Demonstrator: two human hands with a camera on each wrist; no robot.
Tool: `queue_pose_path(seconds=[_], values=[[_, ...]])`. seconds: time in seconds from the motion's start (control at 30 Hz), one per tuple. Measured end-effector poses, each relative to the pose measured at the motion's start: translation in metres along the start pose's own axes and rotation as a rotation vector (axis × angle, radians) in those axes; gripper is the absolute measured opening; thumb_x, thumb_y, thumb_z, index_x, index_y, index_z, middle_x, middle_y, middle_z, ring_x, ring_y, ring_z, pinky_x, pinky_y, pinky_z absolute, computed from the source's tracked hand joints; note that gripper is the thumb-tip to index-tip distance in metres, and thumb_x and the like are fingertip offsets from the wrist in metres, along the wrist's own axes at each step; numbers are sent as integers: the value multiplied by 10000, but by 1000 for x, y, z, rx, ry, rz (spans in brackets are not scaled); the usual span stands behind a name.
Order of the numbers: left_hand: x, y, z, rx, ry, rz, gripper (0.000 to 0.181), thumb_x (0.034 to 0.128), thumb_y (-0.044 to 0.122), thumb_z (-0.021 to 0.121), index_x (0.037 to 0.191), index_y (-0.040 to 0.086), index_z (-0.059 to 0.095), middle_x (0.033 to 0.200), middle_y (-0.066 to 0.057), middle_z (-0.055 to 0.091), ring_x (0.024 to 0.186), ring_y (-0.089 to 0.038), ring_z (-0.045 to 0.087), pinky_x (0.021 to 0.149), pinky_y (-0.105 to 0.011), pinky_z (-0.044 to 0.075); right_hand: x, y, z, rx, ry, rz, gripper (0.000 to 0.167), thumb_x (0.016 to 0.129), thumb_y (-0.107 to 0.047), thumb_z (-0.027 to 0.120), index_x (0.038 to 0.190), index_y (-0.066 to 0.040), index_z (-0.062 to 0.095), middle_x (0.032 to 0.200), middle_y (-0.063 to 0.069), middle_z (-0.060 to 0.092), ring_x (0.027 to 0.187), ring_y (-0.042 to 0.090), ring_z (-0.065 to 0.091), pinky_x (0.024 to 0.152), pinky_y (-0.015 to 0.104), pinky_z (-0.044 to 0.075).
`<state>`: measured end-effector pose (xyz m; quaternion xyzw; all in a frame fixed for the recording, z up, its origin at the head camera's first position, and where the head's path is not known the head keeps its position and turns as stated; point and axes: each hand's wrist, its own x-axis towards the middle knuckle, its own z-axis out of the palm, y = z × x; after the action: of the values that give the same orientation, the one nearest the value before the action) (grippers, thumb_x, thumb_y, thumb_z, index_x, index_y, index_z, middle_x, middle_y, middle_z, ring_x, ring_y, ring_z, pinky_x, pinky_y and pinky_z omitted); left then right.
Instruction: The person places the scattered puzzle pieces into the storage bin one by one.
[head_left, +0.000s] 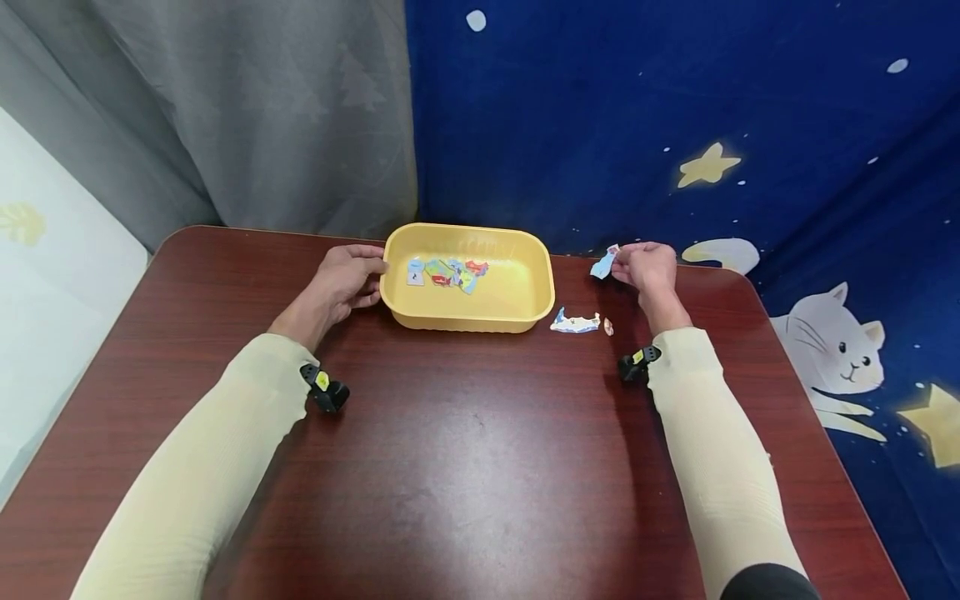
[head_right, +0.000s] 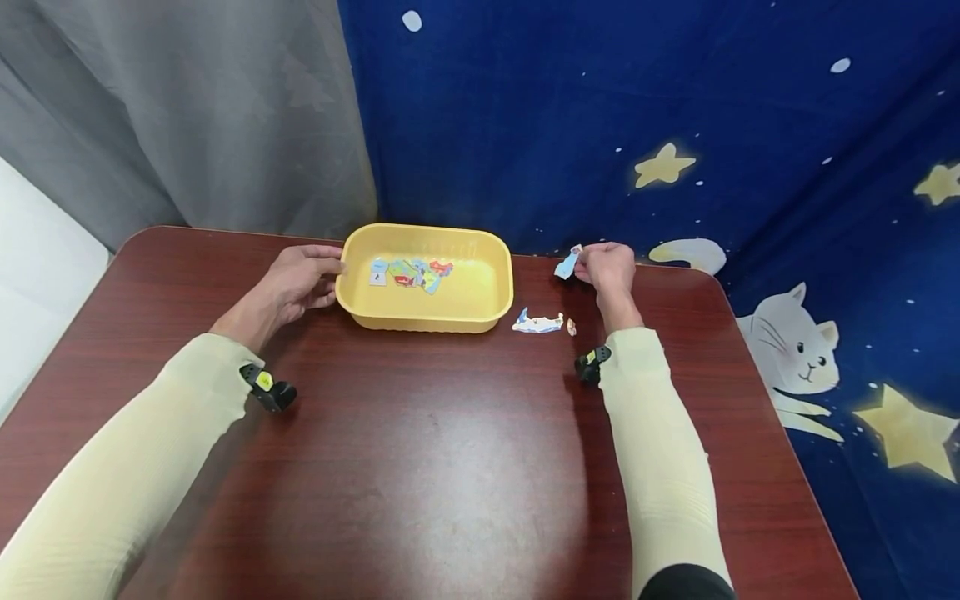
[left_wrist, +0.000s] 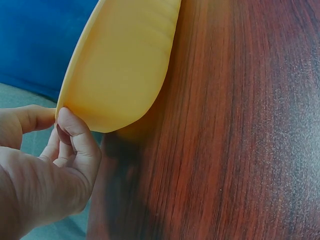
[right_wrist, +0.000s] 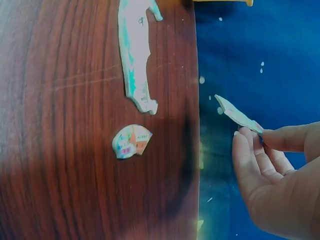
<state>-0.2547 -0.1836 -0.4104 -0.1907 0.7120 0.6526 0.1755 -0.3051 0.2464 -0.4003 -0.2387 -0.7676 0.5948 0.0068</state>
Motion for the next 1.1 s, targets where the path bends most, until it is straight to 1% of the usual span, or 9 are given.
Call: queue_pose_path(seconds=[0.17,0.37,0.5,0.63,0.8,1.1], values=[[1,0,0,0,3,0,371,980,217,572,1341,159,510,1030,-91,554,616,-104,556,640,-229,571,-3,-4,2,96,-28,7,96,897,36,586,973,-17,614,744,13,674,656,119,681,722,267,592],[1,0,0,-7,2,1,370,978,216,576,1337,157,511,1035,-92,558,609,-107,556,642,-230,572,-9,-10,5,204,-66,31,104,901,40,589,981,-26,602,778,26,676,658,126,684,747,272,589],[1,0,0,-19,-5,5,364,977,211,577,1331,152,515,1018,-95,566,600,-106,561,619,-223,568,-12,-14,6,286,-99,41,124,893,48,609,983,-38,604,781,33,689,634,127,676,704,261,593],[1,-1,0,-25,-3,10,357,977,202,574,1325,146,518,1018,-101,564,598,-107,558,600,-215,562,-15,-17,9,353,-147,21,164,878,75,612,999,-34,609,763,40,692,621,138,671,663,259,595],[1,-1,0,-32,-3,15,354,973,190,574,1320,141,521,1008,-99,567,592,-103,554,585,-215,560,-19,-20,15,387,-184,-4,174,877,83,604,1015,-18,634,729,60,671,616,153,670,652,264,596],[2,-1,0,-33,-4,11,358,972,191,575,1322,139,518,1011,-99,568,588,-103,555,600,-225,566,-25,-24,29,344,-205,-28,139,886,63,603,1001,0,648,743,70,677,624,147,670,663,256,594]])
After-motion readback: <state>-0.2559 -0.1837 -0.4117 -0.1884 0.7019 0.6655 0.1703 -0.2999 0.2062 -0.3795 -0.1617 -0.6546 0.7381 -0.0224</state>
